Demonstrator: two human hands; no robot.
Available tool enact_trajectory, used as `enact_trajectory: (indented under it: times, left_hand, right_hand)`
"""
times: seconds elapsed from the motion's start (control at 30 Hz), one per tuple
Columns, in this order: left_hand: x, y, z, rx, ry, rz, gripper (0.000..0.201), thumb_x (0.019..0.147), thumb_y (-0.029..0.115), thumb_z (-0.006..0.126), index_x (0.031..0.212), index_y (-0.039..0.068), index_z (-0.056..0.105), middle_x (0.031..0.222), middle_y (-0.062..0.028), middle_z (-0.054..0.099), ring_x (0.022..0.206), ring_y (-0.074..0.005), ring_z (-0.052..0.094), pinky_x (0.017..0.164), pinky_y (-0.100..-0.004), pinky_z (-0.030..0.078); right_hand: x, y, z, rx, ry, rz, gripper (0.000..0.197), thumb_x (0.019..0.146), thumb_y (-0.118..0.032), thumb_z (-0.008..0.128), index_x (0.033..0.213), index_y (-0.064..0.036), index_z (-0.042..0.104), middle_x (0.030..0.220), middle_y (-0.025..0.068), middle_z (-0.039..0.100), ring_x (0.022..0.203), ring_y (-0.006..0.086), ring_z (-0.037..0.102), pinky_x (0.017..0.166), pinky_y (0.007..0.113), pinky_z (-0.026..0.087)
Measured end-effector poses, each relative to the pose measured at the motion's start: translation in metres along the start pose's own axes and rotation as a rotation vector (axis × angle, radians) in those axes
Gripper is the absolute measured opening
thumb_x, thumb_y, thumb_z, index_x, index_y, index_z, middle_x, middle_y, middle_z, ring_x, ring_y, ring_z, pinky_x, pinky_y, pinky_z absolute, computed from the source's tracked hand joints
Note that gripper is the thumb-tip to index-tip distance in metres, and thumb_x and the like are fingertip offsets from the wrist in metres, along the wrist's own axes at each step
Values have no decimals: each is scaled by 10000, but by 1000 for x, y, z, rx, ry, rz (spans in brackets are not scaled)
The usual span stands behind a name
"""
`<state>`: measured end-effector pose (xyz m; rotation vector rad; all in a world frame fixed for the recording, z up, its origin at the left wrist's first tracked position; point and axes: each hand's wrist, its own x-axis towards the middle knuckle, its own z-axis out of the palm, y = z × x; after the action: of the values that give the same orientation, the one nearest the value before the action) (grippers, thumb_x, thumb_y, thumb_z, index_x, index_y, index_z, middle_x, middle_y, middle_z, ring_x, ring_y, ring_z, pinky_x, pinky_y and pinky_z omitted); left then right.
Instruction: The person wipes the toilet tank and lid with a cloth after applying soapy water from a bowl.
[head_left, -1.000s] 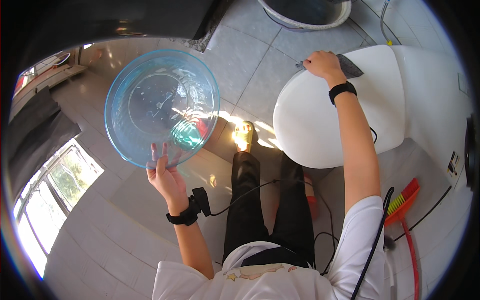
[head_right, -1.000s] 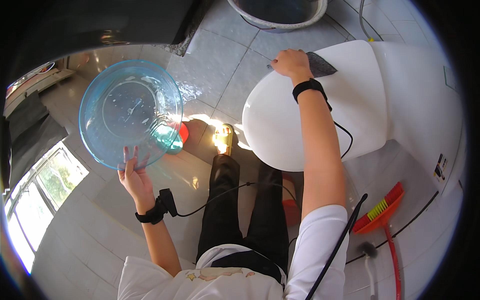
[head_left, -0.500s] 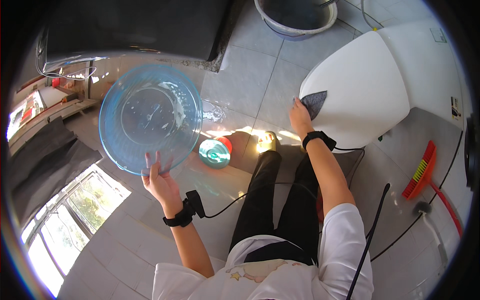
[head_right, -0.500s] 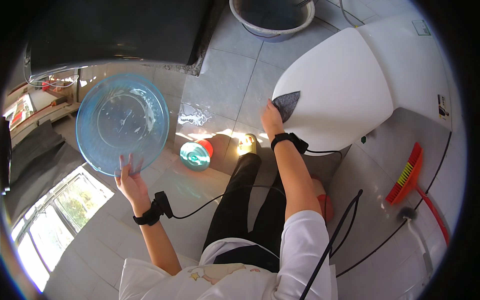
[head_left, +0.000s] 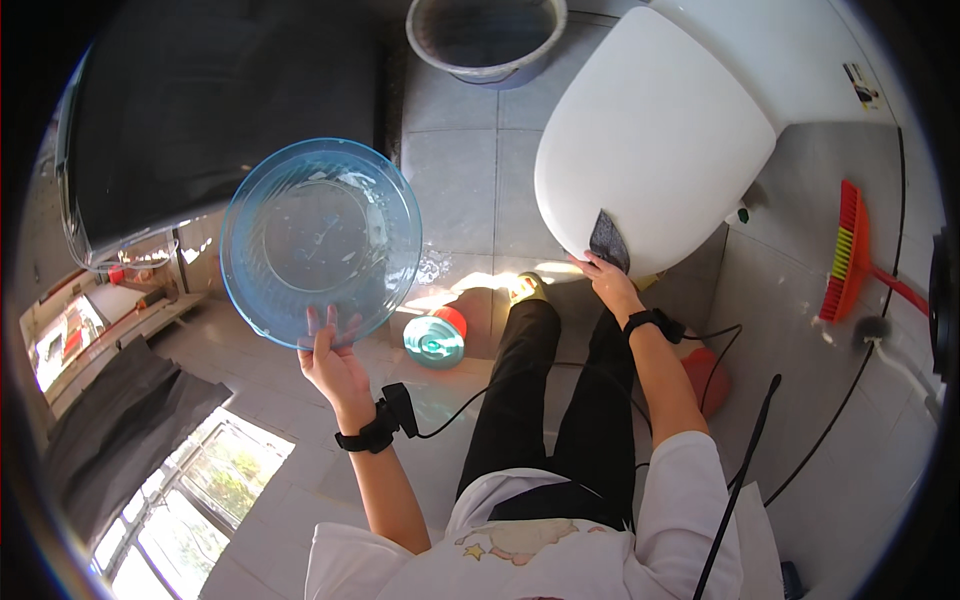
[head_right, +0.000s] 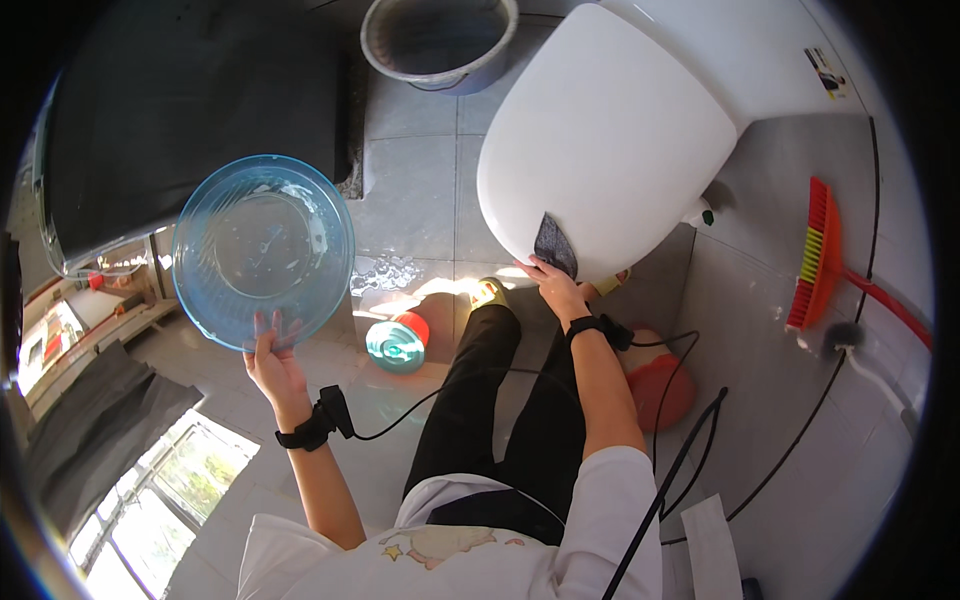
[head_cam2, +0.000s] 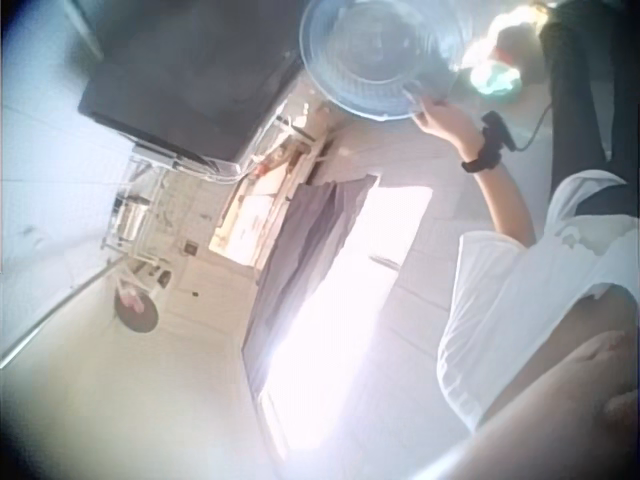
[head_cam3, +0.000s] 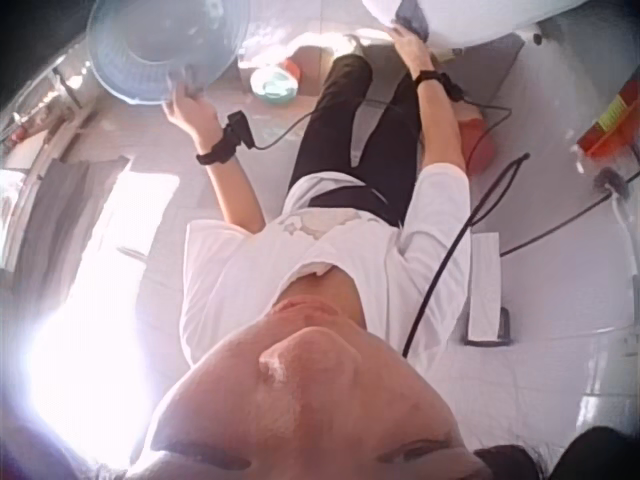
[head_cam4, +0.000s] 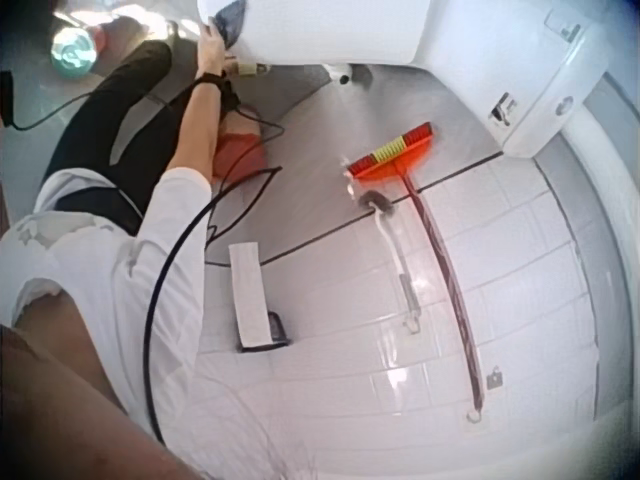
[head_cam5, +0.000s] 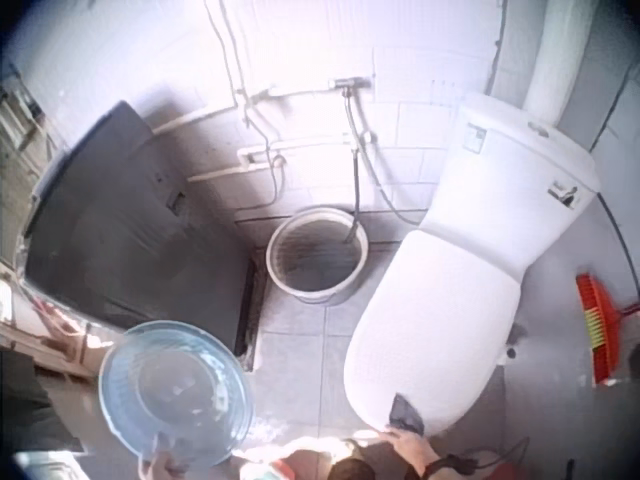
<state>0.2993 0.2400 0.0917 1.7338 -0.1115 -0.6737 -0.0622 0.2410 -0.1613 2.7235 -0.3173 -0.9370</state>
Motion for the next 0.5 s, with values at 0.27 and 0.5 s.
enact_trajectory:
  times: [0.27, 0.5]
  left_hand:
    - [-21, 26, 47, -19, -165, 18, 330, 758, -95, 455, 1083, -42, 439, 1298, -153, 378, 1129, -358, 458, 769, -482, 528]
    - [-53, 42, 95, -64, -238, -74, 294, 760, -99, 460, 1051, -52, 462, 1287, -143, 395, 1089, -323, 498, 725, -476, 550]
  right_hand:
    - [-90, 31, 25, -191, 160, 153, 457, 811, -24, 428, 1264, -84, 435, 1433, -119, 197, 1284, 42, 186, 1031, 212, 219]
    - [-196, 146, 44, 10, -199, 567, 297, 834, -173, 464, 1109, -119, 558, 1235, -56, 417, 1325, 169, 134, 1074, 314, 118]
